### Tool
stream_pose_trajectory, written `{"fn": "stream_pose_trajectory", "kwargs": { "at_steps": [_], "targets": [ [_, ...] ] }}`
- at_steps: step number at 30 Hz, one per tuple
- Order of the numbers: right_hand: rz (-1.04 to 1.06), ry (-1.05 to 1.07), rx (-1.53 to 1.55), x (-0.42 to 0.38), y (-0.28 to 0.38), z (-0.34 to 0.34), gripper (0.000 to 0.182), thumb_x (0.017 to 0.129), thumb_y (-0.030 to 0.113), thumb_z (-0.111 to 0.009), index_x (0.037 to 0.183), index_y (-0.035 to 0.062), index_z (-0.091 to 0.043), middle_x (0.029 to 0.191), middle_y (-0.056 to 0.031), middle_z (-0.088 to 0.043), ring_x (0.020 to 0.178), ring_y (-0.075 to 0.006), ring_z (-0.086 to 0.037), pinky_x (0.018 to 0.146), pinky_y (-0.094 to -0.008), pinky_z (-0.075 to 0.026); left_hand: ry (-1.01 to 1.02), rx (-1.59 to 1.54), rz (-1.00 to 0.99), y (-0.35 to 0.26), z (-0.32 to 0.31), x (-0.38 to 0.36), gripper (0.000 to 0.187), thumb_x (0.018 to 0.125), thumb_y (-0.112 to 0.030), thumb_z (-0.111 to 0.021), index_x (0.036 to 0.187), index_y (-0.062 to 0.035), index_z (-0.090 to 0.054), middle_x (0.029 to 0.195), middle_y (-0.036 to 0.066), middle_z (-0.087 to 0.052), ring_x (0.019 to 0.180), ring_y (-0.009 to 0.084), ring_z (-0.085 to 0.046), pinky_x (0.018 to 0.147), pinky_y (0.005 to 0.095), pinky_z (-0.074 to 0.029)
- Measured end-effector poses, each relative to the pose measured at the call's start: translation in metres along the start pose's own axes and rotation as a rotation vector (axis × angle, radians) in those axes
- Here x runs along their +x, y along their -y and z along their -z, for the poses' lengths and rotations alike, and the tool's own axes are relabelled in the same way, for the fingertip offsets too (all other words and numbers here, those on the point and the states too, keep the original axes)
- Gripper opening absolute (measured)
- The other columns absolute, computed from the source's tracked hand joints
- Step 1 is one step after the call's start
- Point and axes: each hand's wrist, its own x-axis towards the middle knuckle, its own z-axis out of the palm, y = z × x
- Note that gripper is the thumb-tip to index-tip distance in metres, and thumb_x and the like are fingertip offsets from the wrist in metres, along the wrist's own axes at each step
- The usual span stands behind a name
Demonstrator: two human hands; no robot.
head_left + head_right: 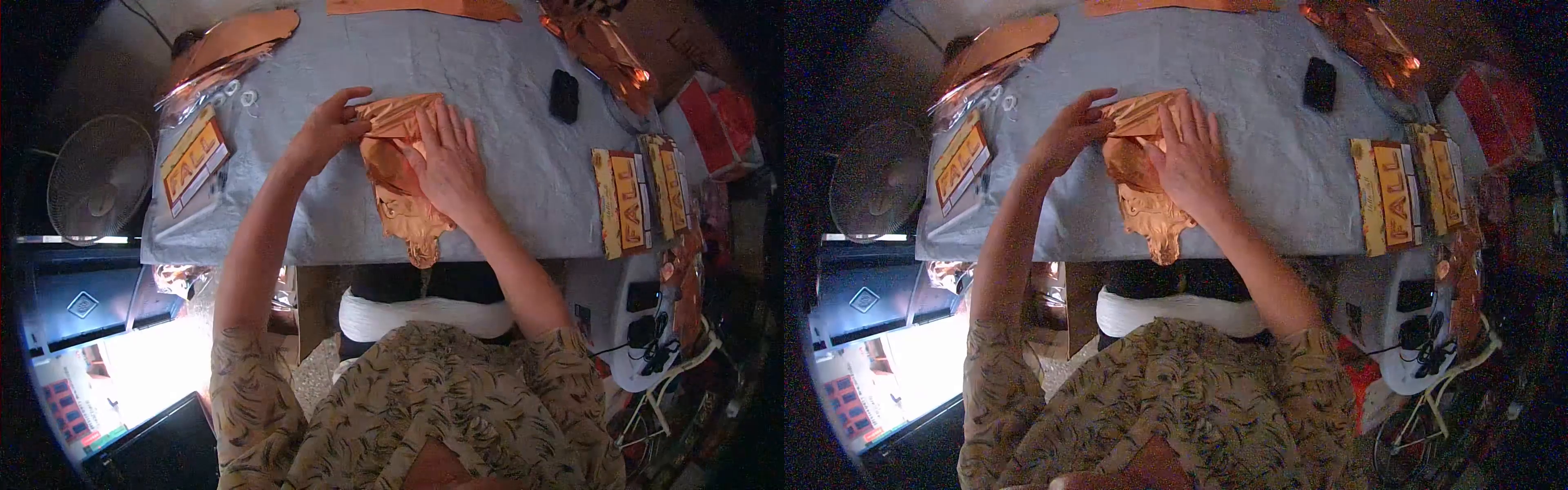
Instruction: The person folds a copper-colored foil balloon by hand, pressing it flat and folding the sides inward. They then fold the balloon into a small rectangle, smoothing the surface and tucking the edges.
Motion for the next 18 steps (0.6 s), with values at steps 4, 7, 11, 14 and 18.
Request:
{"fn": "stream_pose_trajectory", "kwargs": {
  "at_steps": [4, 7, 11, 14, 18],
  "targets": [
    [0.024, 0.023, 0.021, -0.001, -0.004, 0.0, 0.068, 0.107, 0.041, -0.052, 0.161, 0.0042, -0.034, 0.169, -0.0226, -0.029, 0.156, -0.0369, -0.028, 0.128, -0.053, -0.018, 0.005, 0.014, -0.031, 0.006, 0.002, 0.001, 0.059, 0.099, -0.013, -0.071, 0.152, -0.002, -0.047, 0.119, 0.01, -0.069, 0.111, 0.0176, -0.065, 0.101, 0.0335, -0.054],
    [0.031, 0.024, 0.034, -0.001, -0.005, -0.002, 0.068, 0.108, 0.041, -0.051, 0.162, 0.0037, -0.033, 0.169, -0.0222, -0.028, 0.156, -0.0373, -0.028, 0.128, -0.0532, -0.018, -0.037, -0.054, -0.029, 0.005, -0.001, -0.005, 0.062, 0.097, -0.014, -0.073, 0.152, -0.002, -0.046, 0.121, 0.01, -0.069, 0.112, 0.0183, -0.066, 0.099, 0.0337, -0.055],
    [0.026, 0.066, -0.014, 0.001, -0.005, 0.001, 0.066, 0.109, 0.039, -0.047, 0.163, 0.0037, -0.031, 0.17, -0.0217, -0.026, 0.157, -0.0372, -0.025, 0.128, -0.0522, -0.017, -0.101, -0.026, -0.056, 0.016, 0.0, -0.003, 0.063, 0.097, -0.014, -0.074, 0.152, -0.0016, -0.046, 0.124, 0.011, -0.068, 0.114, 0.019, -0.065, 0.1, 0.0337, -0.055],
    [0.026, 0.121, -0.052, 0.002, -0.003, 0.005, 0.065, 0.11, 0.038, -0.046, 0.163, 0.0044, -0.03, 0.171, -0.0214, -0.025, 0.158, -0.0369, -0.024, 0.129, -0.0513, -0.016, -0.17, 0.096, -0.084, 0.013, -0.001, -0.009, 0.062, 0.098, -0.014, -0.072, 0.152, -0.0012, -0.044, 0.129, 0.013, -0.067, 0.114, 0.0192, -0.066, 0.098, 0.0334, -0.056],
    [0.053, 0.118, -0.09, 0.0, -0.008, 0.001, 0.065, 0.111, 0.039, -0.044, 0.164, 0.0053, -0.029, 0.171, -0.0215, -0.025, 0.158, -0.0371, -0.024, 0.128, -0.052, -0.017, -0.176, -0.052, -0.044, 0.012, 0.008, -0.014, 0.054, 0.099, -0.015, -0.071, 0.147, -0.003, -0.052, 0.121, 0.012, -0.072, 0.099, 0.0198, -0.071, 0.09, 0.0321, -0.059]
  ]
}}
